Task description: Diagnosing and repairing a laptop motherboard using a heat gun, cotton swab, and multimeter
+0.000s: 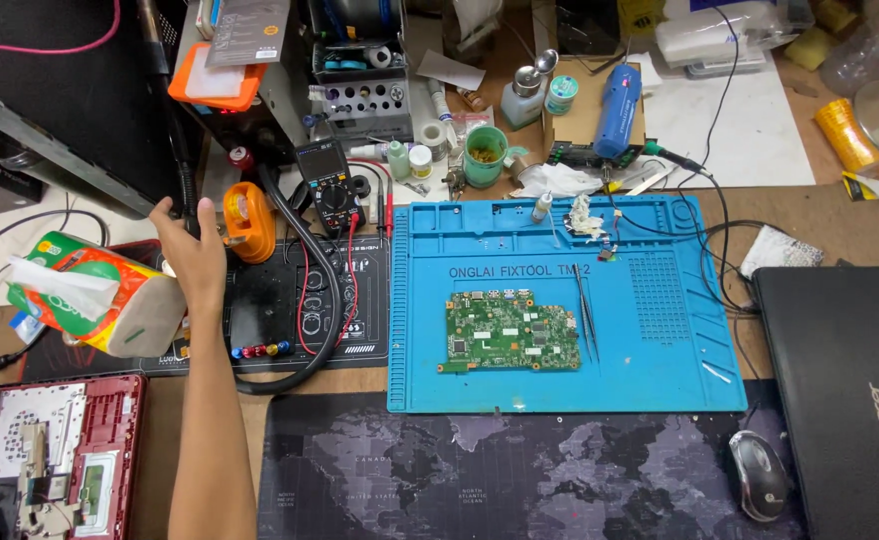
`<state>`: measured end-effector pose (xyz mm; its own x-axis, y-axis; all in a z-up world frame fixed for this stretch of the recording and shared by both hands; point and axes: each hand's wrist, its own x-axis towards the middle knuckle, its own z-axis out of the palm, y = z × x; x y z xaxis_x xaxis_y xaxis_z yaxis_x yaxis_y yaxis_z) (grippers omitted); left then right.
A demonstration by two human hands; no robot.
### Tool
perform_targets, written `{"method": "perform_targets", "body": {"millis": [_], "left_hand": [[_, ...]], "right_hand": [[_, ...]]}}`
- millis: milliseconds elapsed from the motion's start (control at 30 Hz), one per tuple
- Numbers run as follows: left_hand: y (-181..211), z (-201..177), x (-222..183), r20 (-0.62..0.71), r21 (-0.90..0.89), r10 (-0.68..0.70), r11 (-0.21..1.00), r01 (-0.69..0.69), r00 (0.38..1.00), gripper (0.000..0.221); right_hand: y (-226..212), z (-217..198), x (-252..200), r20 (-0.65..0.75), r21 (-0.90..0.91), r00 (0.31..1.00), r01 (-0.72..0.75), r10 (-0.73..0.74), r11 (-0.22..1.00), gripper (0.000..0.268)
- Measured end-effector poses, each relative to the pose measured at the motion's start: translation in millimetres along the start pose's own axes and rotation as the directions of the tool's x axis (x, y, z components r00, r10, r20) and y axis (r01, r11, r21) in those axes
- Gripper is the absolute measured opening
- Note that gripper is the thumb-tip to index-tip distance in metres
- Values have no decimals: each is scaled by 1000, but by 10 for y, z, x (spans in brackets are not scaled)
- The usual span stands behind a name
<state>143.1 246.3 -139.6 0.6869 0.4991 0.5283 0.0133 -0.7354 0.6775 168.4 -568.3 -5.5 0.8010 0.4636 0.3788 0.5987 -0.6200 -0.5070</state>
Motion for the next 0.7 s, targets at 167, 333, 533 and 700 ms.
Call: {"method": "perform_targets", "body": {"millis": [167,333,533,700], "left_hand": [[186,24,-68,-34,-24,1,1000,-2,999,52],[17,-48,-12,-12,-37,-8,999,8,1000,53],[-67,-37,-19,11,-16,91,996,-91,996,50],[203,-129,-66,71,-25,6,1000,-4,997,47]], "right_hand": [[183,-20,214,-22,-17,999,23,-23,1000,50],[122,149,364,-28,19,999,22,-22,1000,51],[43,-344,272,-17,-66,999,-37,36,997,52],[-21,-260,163,-14,-87,995,-100,99,991,54]]}}
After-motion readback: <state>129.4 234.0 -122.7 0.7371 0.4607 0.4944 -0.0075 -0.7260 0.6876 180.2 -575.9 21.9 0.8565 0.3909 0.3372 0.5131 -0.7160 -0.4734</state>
